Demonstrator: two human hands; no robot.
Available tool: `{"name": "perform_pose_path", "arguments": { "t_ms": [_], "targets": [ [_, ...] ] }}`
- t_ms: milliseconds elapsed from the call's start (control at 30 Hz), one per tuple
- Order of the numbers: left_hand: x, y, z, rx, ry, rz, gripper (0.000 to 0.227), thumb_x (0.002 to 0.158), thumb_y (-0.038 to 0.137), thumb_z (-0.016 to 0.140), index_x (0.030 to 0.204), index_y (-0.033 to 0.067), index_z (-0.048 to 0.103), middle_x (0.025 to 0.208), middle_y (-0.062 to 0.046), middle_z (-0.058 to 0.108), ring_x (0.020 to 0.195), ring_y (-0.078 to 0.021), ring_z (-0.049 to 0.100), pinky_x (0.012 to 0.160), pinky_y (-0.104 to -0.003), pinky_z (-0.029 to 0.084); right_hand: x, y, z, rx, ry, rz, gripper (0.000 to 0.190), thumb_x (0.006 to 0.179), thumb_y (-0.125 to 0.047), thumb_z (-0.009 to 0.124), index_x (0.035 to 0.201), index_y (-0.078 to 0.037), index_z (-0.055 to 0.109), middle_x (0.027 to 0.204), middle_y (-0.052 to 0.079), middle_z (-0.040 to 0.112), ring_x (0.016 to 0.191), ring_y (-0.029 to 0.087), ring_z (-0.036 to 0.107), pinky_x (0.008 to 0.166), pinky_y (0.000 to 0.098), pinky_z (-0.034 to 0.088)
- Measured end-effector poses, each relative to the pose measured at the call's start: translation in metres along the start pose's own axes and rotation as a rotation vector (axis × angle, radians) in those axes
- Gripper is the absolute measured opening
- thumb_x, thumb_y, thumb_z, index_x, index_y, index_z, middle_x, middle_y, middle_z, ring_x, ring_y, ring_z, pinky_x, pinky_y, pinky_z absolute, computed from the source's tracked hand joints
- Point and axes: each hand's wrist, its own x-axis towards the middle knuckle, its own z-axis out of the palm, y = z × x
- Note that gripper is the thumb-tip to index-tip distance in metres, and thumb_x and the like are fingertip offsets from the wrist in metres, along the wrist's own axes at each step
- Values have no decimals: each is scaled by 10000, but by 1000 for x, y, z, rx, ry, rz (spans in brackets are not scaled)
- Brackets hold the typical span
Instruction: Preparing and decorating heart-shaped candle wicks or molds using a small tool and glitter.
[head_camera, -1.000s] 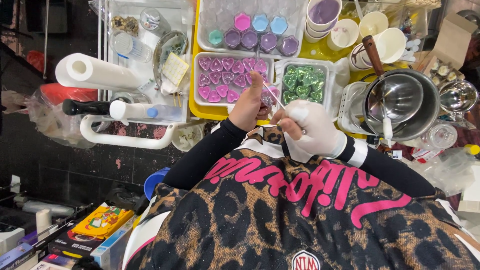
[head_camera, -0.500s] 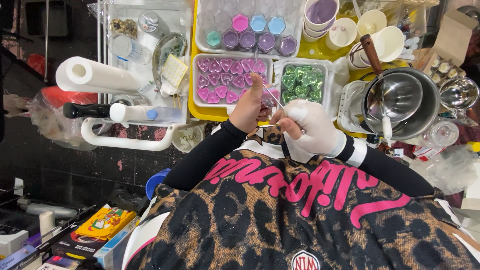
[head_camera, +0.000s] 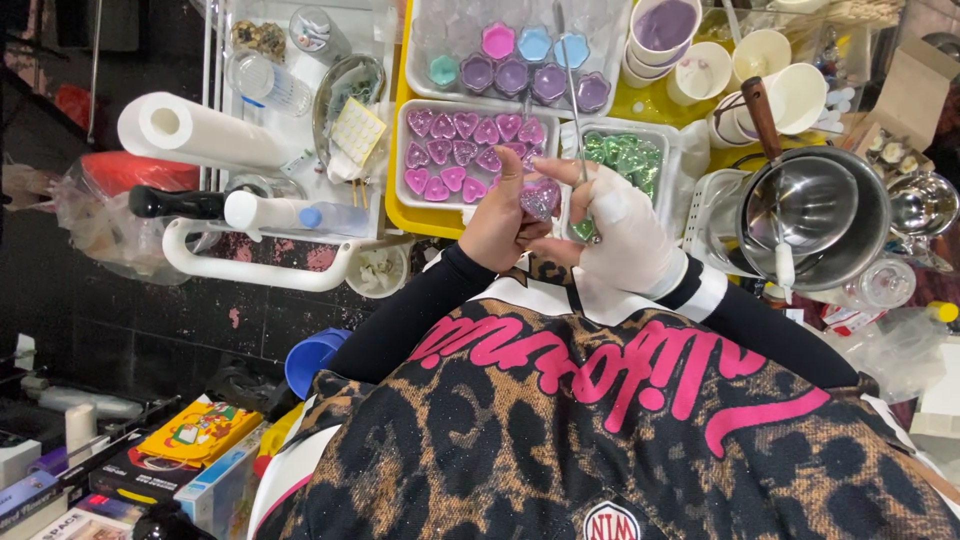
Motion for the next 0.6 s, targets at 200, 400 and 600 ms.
{"name": "perform_pose_path", "arguments": {
  "t_ms": [200,400,600],
  "targets": [
    [0,-15,-26,2,-38,22,885,904,898,291,1073,82,587,746,24,544,509,-70,412,445,-230,318,3,8,9,-37,1,-76,506,794,-35,889,933,-104,407,1260,157,701,1129,341,705,910,400,567],
    [-6,-20,-26,-142,-43,172,926,926,795,251,1368,40,556,1081,-21,628,989,-137,607,961,-318,504,10,13,20,-49,-19,-64,510,798,-62,904,885,-110,403,1256,132,719,1111,332,706,903,398,556],
    [-15,-32,-58,-200,-60,353,758,1060,765,272,1073,69,572,925,-29,551,883,-167,539,852,-326,452,35,10,29,-148,-32,-213,573,719,-237,936,892,-84,411,1244,160,695,1180,412,652,1013,474,477]
  ]
}}
